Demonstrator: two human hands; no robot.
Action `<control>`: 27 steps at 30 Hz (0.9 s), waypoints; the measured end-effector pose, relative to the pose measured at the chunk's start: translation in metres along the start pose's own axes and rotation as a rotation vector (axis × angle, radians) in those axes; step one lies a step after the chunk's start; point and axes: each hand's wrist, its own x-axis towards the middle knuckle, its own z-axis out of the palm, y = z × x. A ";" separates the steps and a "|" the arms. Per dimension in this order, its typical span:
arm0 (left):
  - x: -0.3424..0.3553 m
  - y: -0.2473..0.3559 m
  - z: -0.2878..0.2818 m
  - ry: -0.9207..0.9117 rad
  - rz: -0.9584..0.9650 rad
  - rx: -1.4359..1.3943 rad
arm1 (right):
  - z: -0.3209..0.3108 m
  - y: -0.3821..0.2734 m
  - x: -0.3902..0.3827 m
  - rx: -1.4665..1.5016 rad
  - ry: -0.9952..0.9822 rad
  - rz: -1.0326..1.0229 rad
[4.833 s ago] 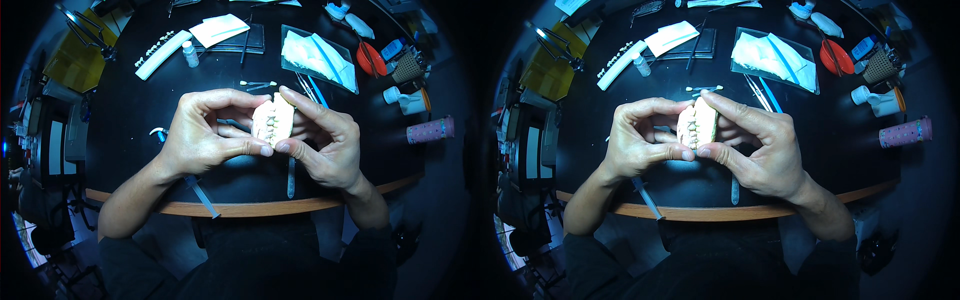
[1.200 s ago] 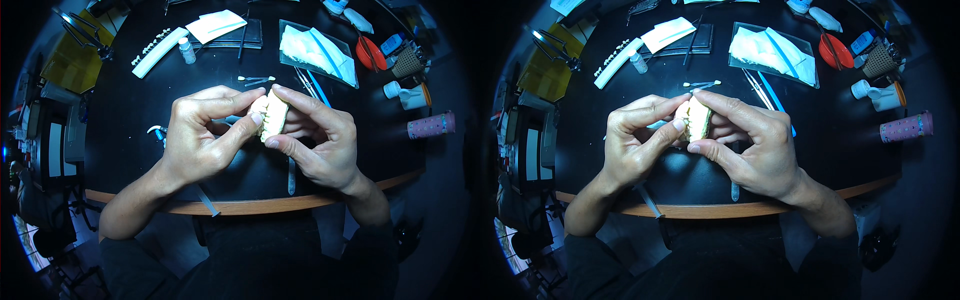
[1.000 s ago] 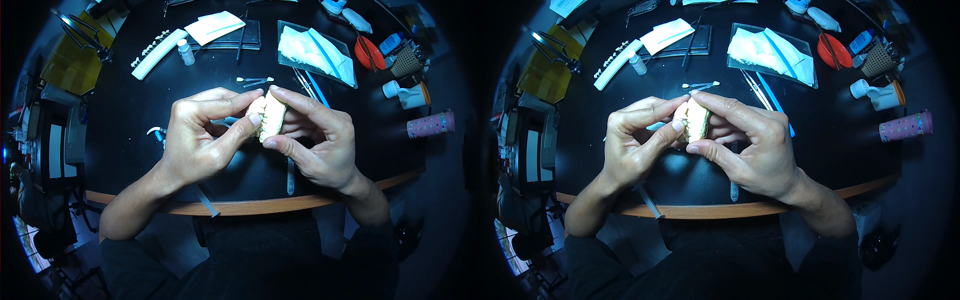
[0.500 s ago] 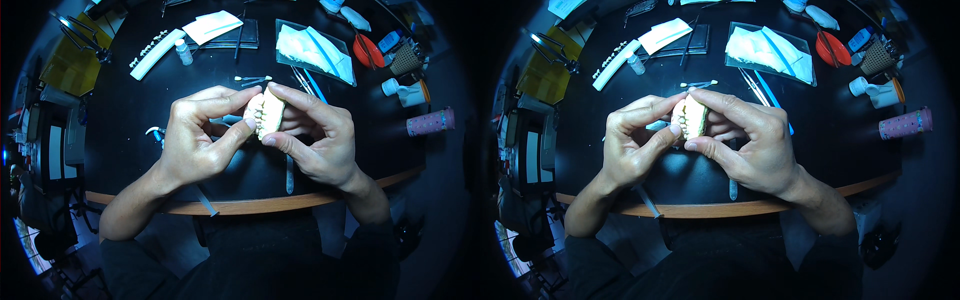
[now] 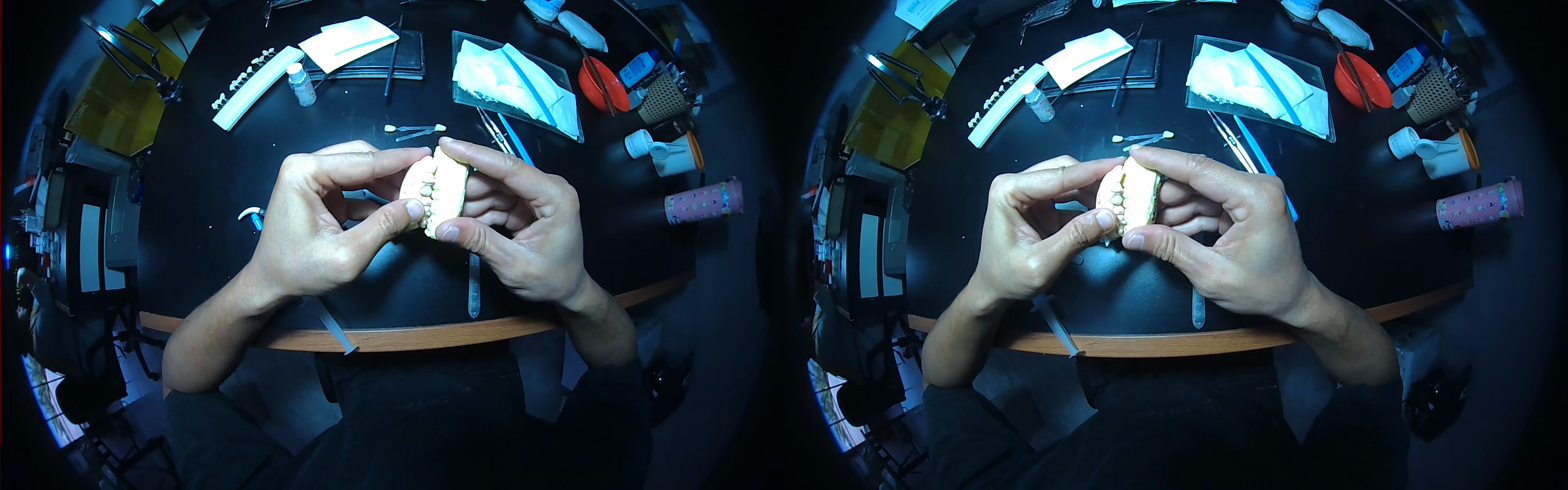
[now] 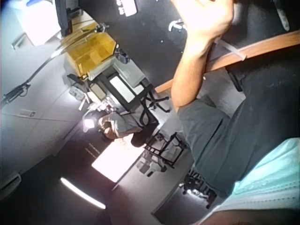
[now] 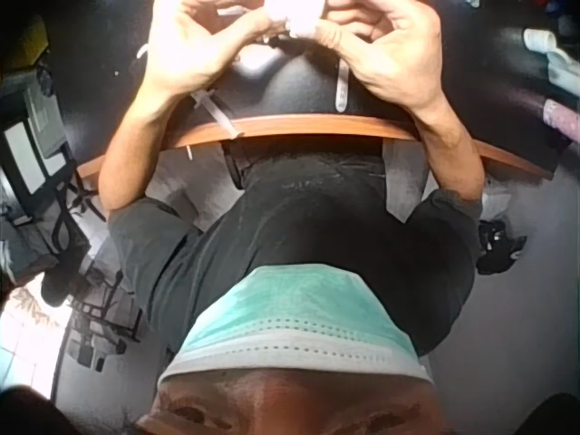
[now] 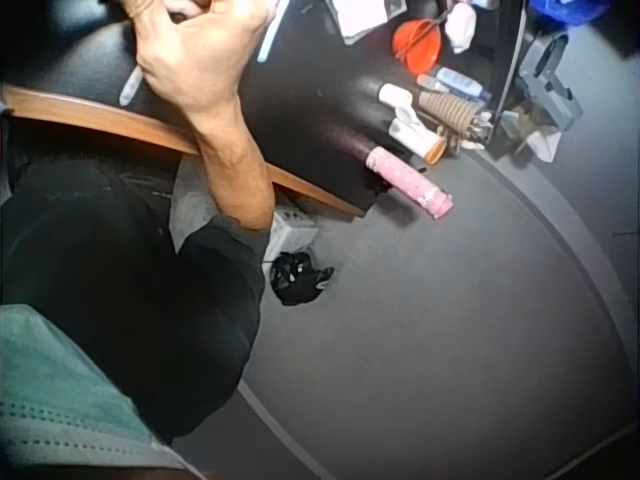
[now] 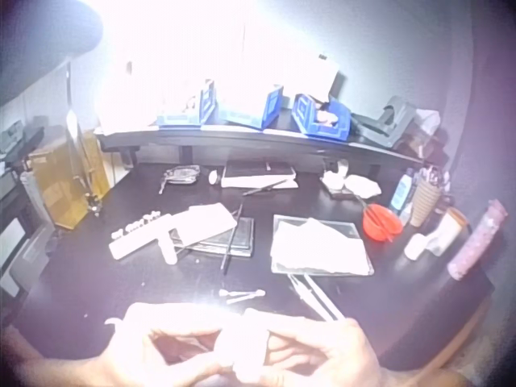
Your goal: The person picks up individual artificial teeth and positions them onto a pink wax denture base, pressing each tooth into the wax by hand and using a small tool to adjust the fit.
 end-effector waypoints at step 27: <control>0.006 -0.004 -0.006 -0.061 -0.131 -0.232 | -0.004 -0.003 -0.002 0.021 -0.001 -0.015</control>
